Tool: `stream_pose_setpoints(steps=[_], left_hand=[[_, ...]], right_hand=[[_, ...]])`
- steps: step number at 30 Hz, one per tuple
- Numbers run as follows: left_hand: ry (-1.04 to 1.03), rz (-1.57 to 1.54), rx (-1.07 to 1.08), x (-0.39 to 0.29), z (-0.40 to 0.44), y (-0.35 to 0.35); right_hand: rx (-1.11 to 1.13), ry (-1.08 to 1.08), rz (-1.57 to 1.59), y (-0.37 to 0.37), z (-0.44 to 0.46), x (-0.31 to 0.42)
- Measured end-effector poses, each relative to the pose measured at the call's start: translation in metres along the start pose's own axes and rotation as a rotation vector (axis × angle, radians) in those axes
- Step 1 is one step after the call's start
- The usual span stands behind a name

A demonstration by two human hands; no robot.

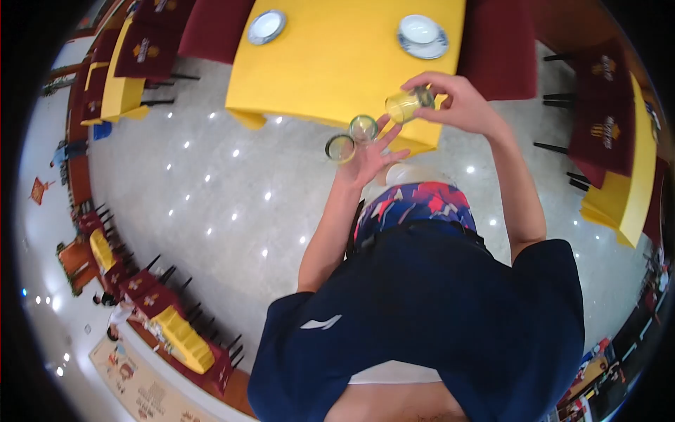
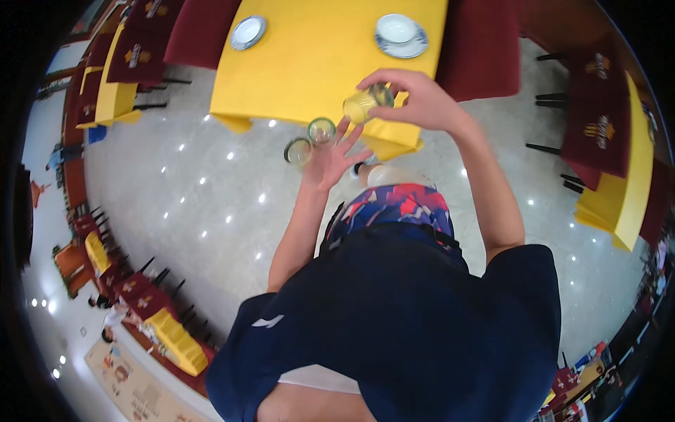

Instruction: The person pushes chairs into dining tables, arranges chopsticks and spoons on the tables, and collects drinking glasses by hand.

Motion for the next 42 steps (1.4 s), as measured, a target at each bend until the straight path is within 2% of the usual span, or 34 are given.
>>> stream_pose_setpoints(steps=[4, 6, 10, 14, 20, 22, 24, 26, 28, 29, 30, 31, 32, 34, 37, 42], left_hand=[[0.039, -0.013, 0.079, 0.076, -0.005, -0.007], [0.004, -0.057, 0.113, 0.119, -0.007, -0.023], [-0.024, -0.091, 0.213, 0.171, 0.002, -0.045], [0.043, -0.106, 0.222, 0.193, 0.02, -0.07], [0.06, -0.02, 0.199, 0.244, 0.115, -0.081], [0.08, 0.006, 0.169, 0.27, 0.153, -0.104], [0.072, 0.04, -0.006, 0.29, 0.191, -0.122], [0.08, 0.061, 0.022, 0.315, 0.227, -0.135], [0.046, 0.146, -0.025, 0.34, 0.262, -0.133], [0.126, -0.002, -0.05, 0.351, 0.28, -0.133], [0.112, 0.012, -0.032, 0.359, 0.297, -0.14], [0.084, 0.026, -0.023, 0.367, 0.306, -0.149], [0.046, 0.038, -0.017, 0.374, 0.314, -0.155], [0.024, 0.039, -0.078, 0.379, 0.329, -0.159], [-0.026, 0.103, -0.048, 0.37, 0.359, -0.162], [-0.074, 0.114, -0.113, 0.335, 0.405, -0.152]], right_hand=[[0.157, -0.116, -0.189, 0.0, -0.063, 0.044], [0.226, -0.066, -0.248, 0.005, -0.085, 0.055], [0.303, -0.127, -0.272, 0.016, -0.129, 0.072], [0.314, -0.006, -0.295, 0.027, -0.159, 0.067], [0.118, -0.035, -0.3, 0.114, -0.218, 0.063], [0.047, -0.002, -0.351, 0.15, -0.244, 0.055], [-0.051, 0.039, -0.414, 0.189, -0.262, 0.051], [-0.139, -0.151, -0.209, 0.223, -0.284, 0.046], [-0.198, -0.11, -0.269, 0.25, -0.308, 0.035], [-0.232, -0.05, -0.348, 0.268, -0.314, 0.03], [-0.23, -0.027, -0.361, 0.287, -0.32, 0.029], [-0.175, -0.124, -0.326, 0.299, -0.325, 0.027], [-0.111, -0.215, -0.291, 0.309, -0.33, 0.021], [-0.074, -0.153, -0.311, 0.327, -0.328, 0.007], [-0.086, -0.03, -0.265, 0.357, -0.315, -0.01], [0.002, -0.032, -0.205, 0.391, -0.267, -0.045]])
Point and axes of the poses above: each hand's wrist, its own z-axis towards the middle knuckle, its own y-axis out of the back of the hand, x = y × z, the point moved 4 cm from there along z, towards the middle knuckle, and after that the axes turned 12 degrees about y, right-handed, at the moved point
